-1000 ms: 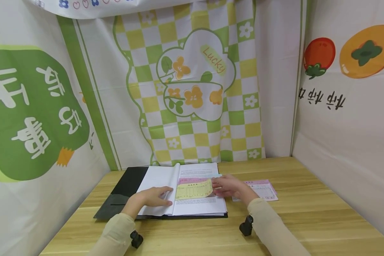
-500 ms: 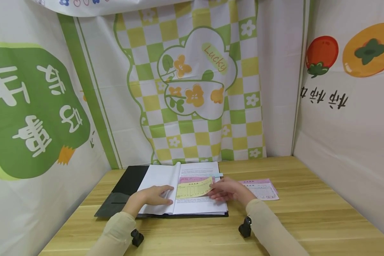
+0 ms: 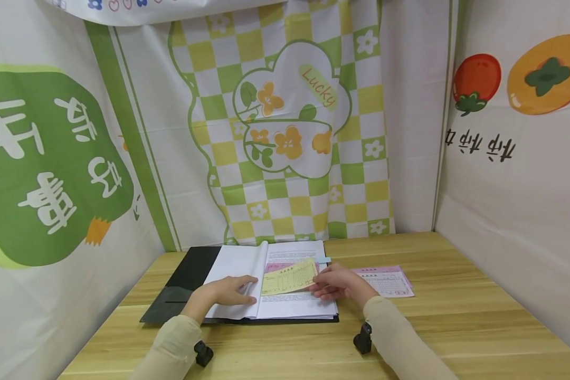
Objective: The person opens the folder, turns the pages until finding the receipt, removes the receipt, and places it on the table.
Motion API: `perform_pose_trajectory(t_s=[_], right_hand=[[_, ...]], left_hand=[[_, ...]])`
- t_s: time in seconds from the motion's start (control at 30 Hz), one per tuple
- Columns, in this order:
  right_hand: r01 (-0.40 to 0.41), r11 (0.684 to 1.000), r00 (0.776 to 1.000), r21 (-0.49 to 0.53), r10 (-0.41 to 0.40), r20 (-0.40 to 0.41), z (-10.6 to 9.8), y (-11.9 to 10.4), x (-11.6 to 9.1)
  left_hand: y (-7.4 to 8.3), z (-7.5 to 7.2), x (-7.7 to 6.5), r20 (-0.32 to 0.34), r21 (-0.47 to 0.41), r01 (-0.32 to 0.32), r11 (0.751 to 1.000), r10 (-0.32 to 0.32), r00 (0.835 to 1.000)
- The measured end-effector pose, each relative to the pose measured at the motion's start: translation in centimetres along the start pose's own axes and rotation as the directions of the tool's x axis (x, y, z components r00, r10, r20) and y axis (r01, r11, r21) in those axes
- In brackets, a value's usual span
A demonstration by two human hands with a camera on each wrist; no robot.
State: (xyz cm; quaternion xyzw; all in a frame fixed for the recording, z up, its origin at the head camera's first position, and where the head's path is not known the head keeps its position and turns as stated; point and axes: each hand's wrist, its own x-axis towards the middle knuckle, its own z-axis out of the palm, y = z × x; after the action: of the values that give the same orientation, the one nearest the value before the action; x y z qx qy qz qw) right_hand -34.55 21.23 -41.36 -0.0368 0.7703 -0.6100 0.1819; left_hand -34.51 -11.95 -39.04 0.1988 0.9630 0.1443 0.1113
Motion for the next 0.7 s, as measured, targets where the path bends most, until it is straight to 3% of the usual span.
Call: perform_pose_trajectory(t_s=[0.27, 0.47, 0.7], right_hand=[[-0.023, 0.981, 0.987, -0.194, -0.009, -0.159, -0.4, -0.3, -0.7], [0.023, 0.974, 0.989, -0.224, -0.054, -0.135, -1.5, -0.6, -0.9], [0.071, 0.991, 0.993, -0.11, -0.08, -0.083, -3.3, -0.9, -1.3]], left_hand=[[0.0, 0.0, -0.1, 0.002, 0.013, -0.011, 1.0, 0.011, 1.0], [0.0, 0.0, -0.1, 0.0, 0.02, -0.008, 1.0, 0.008, 1.0], [-0.1, -0.1, 0.0, 0.005, 0.021, -0.013, 1.0, 0.013, 1.0]])
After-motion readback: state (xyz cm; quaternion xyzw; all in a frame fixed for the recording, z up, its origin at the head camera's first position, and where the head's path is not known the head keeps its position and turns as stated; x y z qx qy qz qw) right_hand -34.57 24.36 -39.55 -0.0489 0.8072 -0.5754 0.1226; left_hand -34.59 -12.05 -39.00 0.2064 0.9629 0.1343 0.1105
